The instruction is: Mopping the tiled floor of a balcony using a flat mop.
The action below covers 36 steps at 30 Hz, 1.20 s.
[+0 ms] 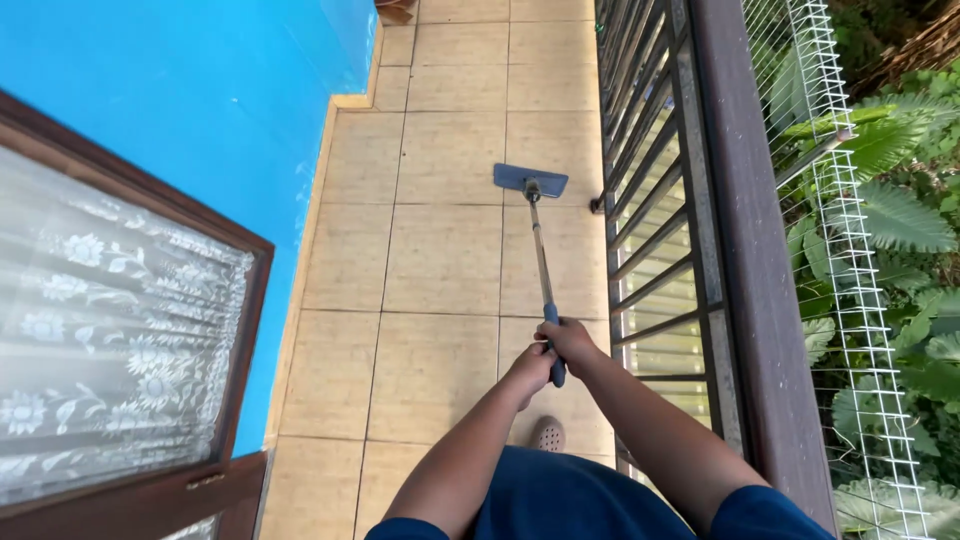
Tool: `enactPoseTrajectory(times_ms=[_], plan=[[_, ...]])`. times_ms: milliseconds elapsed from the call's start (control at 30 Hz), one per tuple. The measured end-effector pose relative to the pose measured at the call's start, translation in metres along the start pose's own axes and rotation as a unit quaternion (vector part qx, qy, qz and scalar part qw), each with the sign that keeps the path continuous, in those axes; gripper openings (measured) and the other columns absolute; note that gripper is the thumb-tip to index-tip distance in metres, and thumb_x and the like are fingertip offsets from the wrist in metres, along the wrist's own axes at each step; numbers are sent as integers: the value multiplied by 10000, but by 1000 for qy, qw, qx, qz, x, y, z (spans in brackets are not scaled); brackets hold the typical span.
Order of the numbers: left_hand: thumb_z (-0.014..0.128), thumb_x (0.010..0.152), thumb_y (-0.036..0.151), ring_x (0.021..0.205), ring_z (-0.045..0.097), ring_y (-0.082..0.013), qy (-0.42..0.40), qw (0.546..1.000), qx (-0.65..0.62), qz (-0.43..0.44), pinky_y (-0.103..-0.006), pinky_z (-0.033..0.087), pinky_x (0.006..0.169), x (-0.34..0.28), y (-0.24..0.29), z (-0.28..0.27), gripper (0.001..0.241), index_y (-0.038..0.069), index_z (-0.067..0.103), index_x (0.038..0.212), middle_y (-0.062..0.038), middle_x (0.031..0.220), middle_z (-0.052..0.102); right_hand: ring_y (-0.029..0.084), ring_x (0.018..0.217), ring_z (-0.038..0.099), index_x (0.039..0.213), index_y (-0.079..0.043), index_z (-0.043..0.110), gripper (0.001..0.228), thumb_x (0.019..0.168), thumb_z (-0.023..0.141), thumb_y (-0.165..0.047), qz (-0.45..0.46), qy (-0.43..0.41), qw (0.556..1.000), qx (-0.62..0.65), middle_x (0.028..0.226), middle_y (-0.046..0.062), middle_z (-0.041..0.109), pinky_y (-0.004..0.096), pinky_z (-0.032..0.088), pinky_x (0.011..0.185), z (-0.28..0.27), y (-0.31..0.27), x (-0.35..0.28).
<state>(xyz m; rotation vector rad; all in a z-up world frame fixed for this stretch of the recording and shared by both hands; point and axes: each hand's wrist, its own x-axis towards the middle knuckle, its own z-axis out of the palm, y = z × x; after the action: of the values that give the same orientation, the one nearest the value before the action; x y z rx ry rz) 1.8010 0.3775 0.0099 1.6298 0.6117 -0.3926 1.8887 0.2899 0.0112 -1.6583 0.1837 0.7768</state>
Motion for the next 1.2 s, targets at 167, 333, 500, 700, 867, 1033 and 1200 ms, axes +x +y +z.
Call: enactPoseTrajectory(times_ms=[167, 333, 500, 700, 867, 1033, 1200], plan=[[716, 902, 348, 1108, 679, -372, -74, 993, -96, -14, -473, 590, 927, -29, 69, -28, 482, -38, 644, 1182, -251, 1121, 671, 241, 702, 655, 1135, 46, 618, 354, 873, 712, -173, 94, -68, 987, 108, 801, 110, 623, 356, 559, 616, -15, -1, 41], [733, 922, 239, 999, 722, -340, -89, 994, -56, 35, -425, 625, 843, -17, 118, -70, 374, -47, 634, 1143, -225, 1021, 708, 231, 685, 644, 1123, 30, 592, 299, 866, 698, -78, 102, -65, 987, 109, 770, 89, 586, 344, 569, 617, 2, -82, 32], [711, 947, 237, 1014, 717, -350, -100, 989, -75, 77, -442, 617, 846, 5, 196, -139, 386, -62, 621, 1173, -243, 1038, 714, 232, 702, 633, 1035, -1, 612, 248, 851, 728, -118, 102, -70, 986, 114, 768, 75, 576, 366, 560, 621, 29, -166, 70], [638, 909, 362, 1129, 649, -230, -140, 987, 70, 46, -364, 486, 877, 68, 269, -215, 462, 107, 578, 1290, -105, 1246, 690, 176, 574, 510, 737, -87, 588, 234, 856, 718, -241, 140, -45, 981, 124, 638, 46, 534, 323, 412, 537, 65, -258, 126], [694, 841, 410, 1085, 653, -230, -137, 978, 125, 91, -366, 478, 881, 153, 293, -240, 504, 115, 605, 1240, -116, 1195, 699, 192, 683, 565, 995, -103, 633, 156, 856, 687, -151, 79, -10, 981, 176, 764, 52, 553, 324, 458, 602, 82, -316, 177], [669, 895, 343, 1158, 642, -179, -184, 977, 89, 61, -324, 468, 952, 199, 376, -280, 461, 119, 575, 1286, -59, 1268, 692, 204, 636, 548, 831, -40, 580, 126, 870, 683, -100, 61, -8, 981, 182, 752, 88, 568, 320, 454, 578, 82, -400, 223], [634, 919, 319, 1263, 600, -191, -195, 972, 118, 54, -321, 450, 1021, 300, 458, -301, 486, 121, 531, 1351, -50, 1352, 651, 197, 574, 518, 795, -68, 528, 166, 902, 642, -121, 39, -31, 983, 177, 676, 85, 525, 328, 401, 508, 66, -483, 320]])
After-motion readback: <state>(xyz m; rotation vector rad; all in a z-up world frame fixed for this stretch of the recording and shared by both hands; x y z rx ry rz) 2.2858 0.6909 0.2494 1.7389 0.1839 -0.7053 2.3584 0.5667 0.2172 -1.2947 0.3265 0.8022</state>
